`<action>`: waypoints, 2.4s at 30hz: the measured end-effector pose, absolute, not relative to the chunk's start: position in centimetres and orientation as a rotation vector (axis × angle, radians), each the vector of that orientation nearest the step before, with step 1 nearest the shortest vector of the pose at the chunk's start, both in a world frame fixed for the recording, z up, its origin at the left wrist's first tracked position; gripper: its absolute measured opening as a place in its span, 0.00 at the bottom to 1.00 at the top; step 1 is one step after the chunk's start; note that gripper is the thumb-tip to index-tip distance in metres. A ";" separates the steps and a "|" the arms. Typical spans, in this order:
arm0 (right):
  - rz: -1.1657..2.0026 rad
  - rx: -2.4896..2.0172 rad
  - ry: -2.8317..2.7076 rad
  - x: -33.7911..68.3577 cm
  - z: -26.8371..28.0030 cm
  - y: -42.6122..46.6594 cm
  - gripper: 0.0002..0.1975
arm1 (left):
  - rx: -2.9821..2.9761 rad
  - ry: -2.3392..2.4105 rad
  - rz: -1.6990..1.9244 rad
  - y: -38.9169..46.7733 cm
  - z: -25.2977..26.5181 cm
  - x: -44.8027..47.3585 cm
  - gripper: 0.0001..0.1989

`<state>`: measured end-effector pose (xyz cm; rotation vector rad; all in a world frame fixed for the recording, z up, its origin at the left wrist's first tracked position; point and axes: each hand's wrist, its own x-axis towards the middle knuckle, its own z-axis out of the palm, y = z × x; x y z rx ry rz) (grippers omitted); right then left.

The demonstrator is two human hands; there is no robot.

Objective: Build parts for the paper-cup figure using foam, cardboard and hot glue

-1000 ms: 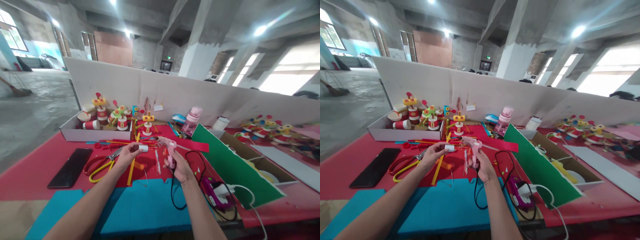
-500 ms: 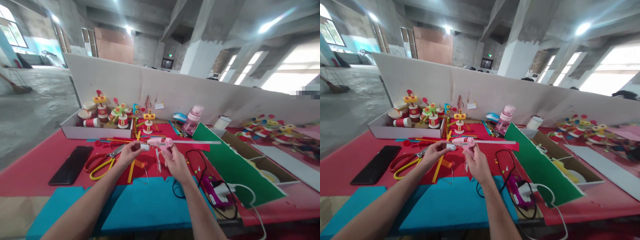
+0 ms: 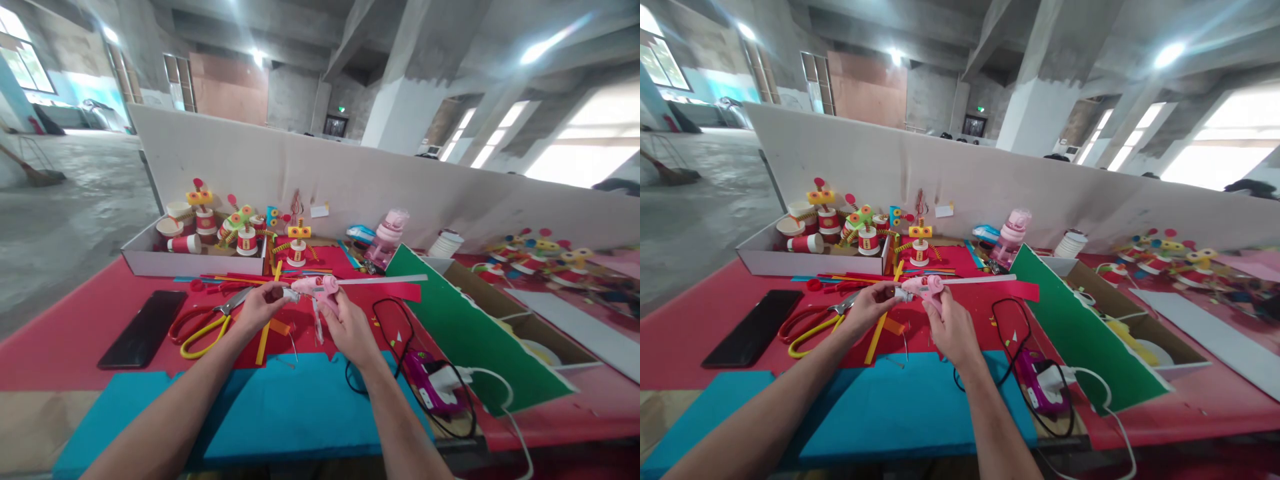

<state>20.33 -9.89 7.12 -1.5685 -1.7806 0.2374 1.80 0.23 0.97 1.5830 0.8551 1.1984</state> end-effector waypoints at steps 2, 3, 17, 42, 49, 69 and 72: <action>0.227 -1.572 -1.783 20.3 7.2 -9.9 0.22 | 1.578 0.856 1.200 0.2 1.0 1.8 0.21; 0.224 -1.575 -1.785 20.3 7.2 -10.0 0.22 | 1.575 0.857 1.201 0.2 1.0 1.8 0.21; 0.174 -1.648 -1.804 20.0 7.5 -10.1 0.20 | 1.573 0.839 1.198 0.4 0.7 1.9 0.21; 0.121 -1.646 -1.836 20.3 7.6 -10.1 0.20 | 1.633 0.855 1.169 0.2 0.7 1.8 0.19; 0.120 -1.658 -1.838 20.5 7.6 -10.1 0.20 | 1.640 0.877 1.171 0.0 0.9 1.8 0.19; 0.071 -1.669 -1.820 20.8 7.3 -10.1 0.20 | 1.635 0.865 1.176 0.4 0.2 1.8 0.20; 0.066 -1.667 -1.820 20.8 7.3 -10.2 0.20 | 1.629 0.860 1.179 0.4 0.2 1.8 0.20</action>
